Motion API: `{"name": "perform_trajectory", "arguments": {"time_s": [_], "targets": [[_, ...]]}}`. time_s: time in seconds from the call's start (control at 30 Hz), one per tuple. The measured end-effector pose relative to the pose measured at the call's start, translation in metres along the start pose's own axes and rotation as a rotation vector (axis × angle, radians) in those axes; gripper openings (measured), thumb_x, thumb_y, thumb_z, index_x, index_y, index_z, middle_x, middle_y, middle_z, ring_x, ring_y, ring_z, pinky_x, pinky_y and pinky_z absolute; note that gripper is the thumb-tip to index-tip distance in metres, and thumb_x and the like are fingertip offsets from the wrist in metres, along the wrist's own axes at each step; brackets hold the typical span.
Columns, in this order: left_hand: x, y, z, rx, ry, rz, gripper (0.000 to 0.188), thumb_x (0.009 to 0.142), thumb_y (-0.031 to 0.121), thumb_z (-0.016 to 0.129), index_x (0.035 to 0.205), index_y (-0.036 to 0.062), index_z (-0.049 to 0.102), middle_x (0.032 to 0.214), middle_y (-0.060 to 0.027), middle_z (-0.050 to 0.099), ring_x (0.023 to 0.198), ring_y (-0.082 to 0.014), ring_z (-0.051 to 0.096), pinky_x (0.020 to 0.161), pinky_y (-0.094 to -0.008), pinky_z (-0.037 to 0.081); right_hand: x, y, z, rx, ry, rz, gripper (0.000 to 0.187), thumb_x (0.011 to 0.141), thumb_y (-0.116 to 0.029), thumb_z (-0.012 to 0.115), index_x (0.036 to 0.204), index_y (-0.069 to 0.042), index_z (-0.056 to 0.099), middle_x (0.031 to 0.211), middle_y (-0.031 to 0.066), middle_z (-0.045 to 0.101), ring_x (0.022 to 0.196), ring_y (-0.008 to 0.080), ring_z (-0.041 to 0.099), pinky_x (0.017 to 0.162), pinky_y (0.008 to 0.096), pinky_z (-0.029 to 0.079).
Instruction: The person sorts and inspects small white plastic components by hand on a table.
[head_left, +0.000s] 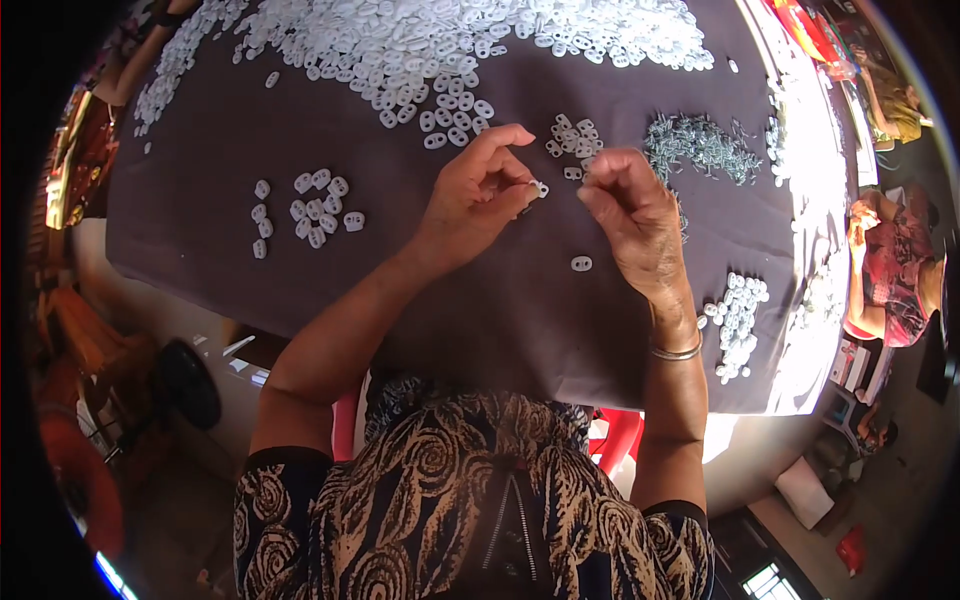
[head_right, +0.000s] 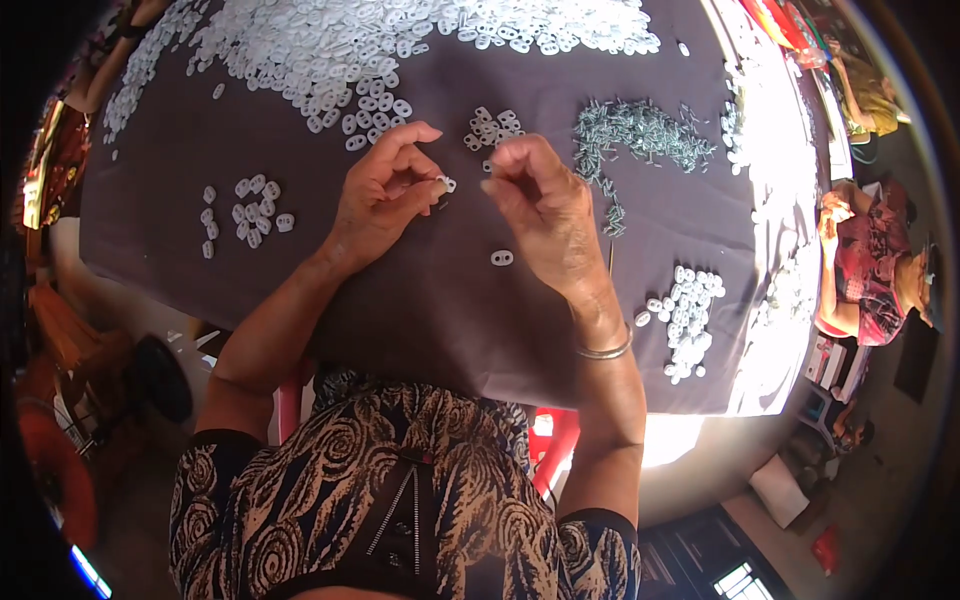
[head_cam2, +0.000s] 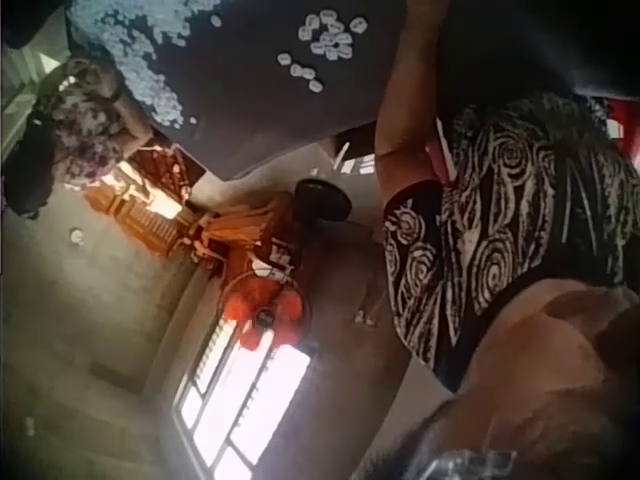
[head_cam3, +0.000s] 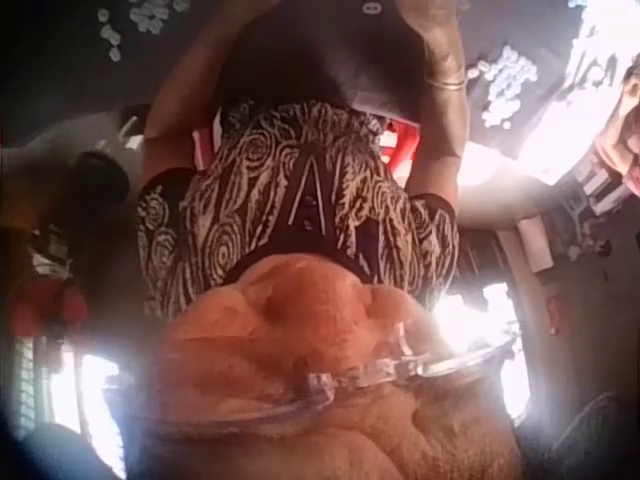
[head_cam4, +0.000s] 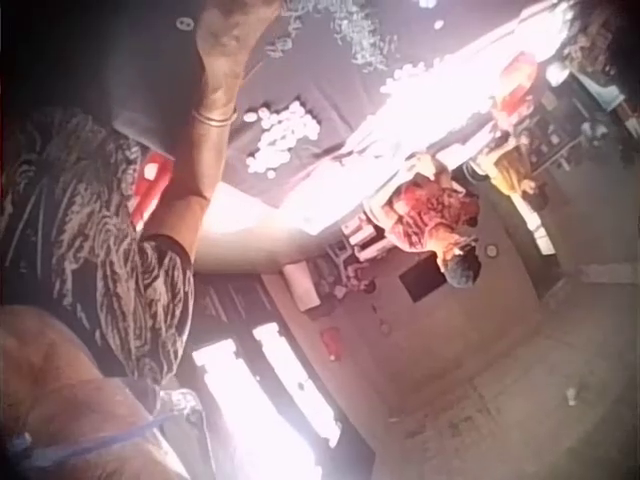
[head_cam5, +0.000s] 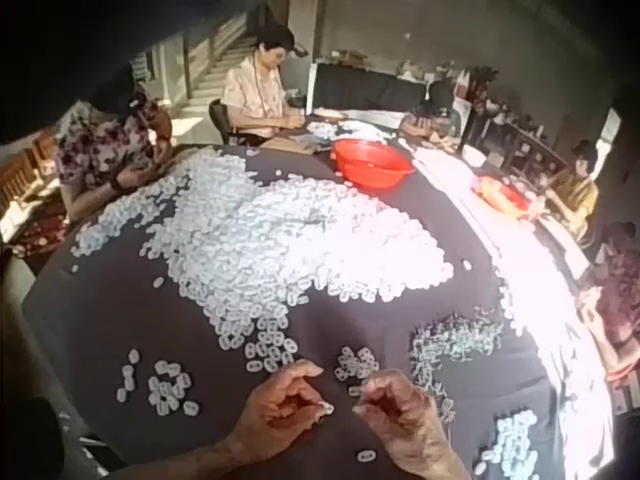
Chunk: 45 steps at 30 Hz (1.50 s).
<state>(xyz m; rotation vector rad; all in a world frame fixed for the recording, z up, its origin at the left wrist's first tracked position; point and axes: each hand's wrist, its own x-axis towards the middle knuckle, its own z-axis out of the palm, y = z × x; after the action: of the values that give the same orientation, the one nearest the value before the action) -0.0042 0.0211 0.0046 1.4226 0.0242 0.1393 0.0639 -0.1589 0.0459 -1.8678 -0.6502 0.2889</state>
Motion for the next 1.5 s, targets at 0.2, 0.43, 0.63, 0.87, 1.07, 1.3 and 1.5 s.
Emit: {"name": "perform_trajectory", "arguments": {"time_s": [0.2, 0.43, 0.63, 0.87, 1.07, 1.3, 1.5], "targets": [[0.002, 0.000, 0.001, 0.047, 0.025, 0.010, 0.044, 0.083, -0.004, 0.061, 0.124, 0.0033, 0.045, 0.078, 0.0003, 0.057, 0.068, -0.0034, 0.052, 0.059, -0.0185, 0.043, 0.009, 0.008, 0.010, 0.291, 0.047, 0.050, 0.005, 0.089, -0.006, 0.063, 0.093, -0.003, 0.064, 0.079, -0.0016, 0.059, 0.065, 0.0051, 0.048, 0.058, 0.0195, 0.041], [0.000, -0.005, 0.005, 0.065, -0.054, 0.017, 0.046, 0.084, -0.005, 0.062, 0.126, 0.0037, 0.044, 0.080, -0.0002, 0.057, 0.069, -0.0048, 0.053, 0.061, -0.0191, 0.046, 0.004, 0.019, 0.016, 0.389, 0.030, 0.112, 0.009, 0.089, -0.013, 0.064, 0.092, -0.004, 0.066, 0.081, -0.0002, 0.061, 0.068, 0.0048, 0.053, 0.057, 0.0194, 0.044], [-0.001, -0.003, 0.008, 0.093, -0.051, 0.009, 0.049, 0.084, -0.006, 0.061, 0.128, 0.0034, 0.043, 0.082, -0.0004, 0.057, 0.070, -0.0050, 0.054, 0.062, -0.0188, 0.046, 0.002, 0.025, 0.018, 0.403, -0.045, 0.131, 0.010, 0.091, -0.014, 0.063, 0.092, -0.004, 0.066, 0.079, -0.0023, 0.059, 0.068, 0.0044, 0.053, 0.056, 0.0191, 0.045], [-0.003, -0.006, 0.009, 0.110, -0.032, 0.016, 0.049, 0.083, -0.006, 0.060, 0.128, 0.0033, 0.042, 0.082, -0.0003, 0.057, 0.069, -0.0048, 0.054, 0.062, -0.0188, 0.047, 0.003, 0.025, 0.017, 0.360, -0.082, 0.135, 0.011, 0.091, -0.015, 0.062, 0.092, -0.005, 0.065, 0.078, -0.0031, 0.057, 0.067, 0.0041, 0.053, 0.055, 0.0191, 0.044], [-0.003, -0.009, 0.011, 0.120, 0.003, 0.026, 0.049, 0.084, -0.005, 0.061, 0.128, 0.0052, 0.041, 0.082, 0.0001, 0.057, 0.068, -0.0044, 0.053, 0.060, -0.0181, 0.046, 0.006, 0.025, 0.019, 0.237, -0.068, 0.056, 0.011, 0.090, -0.014, 0.064, 0.091, -0.003, 0.064, 0.078, -0.0025, 0.057, 0.065, 0.0039, 0.051, 0.053, 0.0194, 0.043], [-0.003, -0.009, 0.015, 0.142, 0.087, -0.017, 0.048, 0.084, -0.005, 0.062, 0.126, 0.0024, 0.040, 0.082, -0.0006, 0.060, 0.066, -0.0046, 0.055, 0.058, -0.0186, 0.047, 0.008, 0.020, 0.024, -0.012, -0.019, 0.006, 0.008, 0.089, -0.009, 0.064, 0.089, -0.001, 0.063, 0.076, -0.0006, 0.059, 0.061, 0.0048, 0.052, 0.052, 0.0204, 0.044], [-0.003, -0.009, 0.016, 0.139, 0.095, 0.000, 0.046, 0.084, -0.004, 0.062, 0.124, 0.0008, 0.040, 0.082, -0.0015, 0.061, 0.066, -0.0051, 0.056, 0.058, -0.0195, 0.048, 0.005, 0.016, 0.026, 0.114, -0.007, 0.145, 0.009, 0.090, -0.011, 0.063, 0.091, -0.002, 0.064, 0.077, -0.0014, 0.061, 0.063, 0.0042, 0.053, 0.053, 0.0206, 0.046]]}}
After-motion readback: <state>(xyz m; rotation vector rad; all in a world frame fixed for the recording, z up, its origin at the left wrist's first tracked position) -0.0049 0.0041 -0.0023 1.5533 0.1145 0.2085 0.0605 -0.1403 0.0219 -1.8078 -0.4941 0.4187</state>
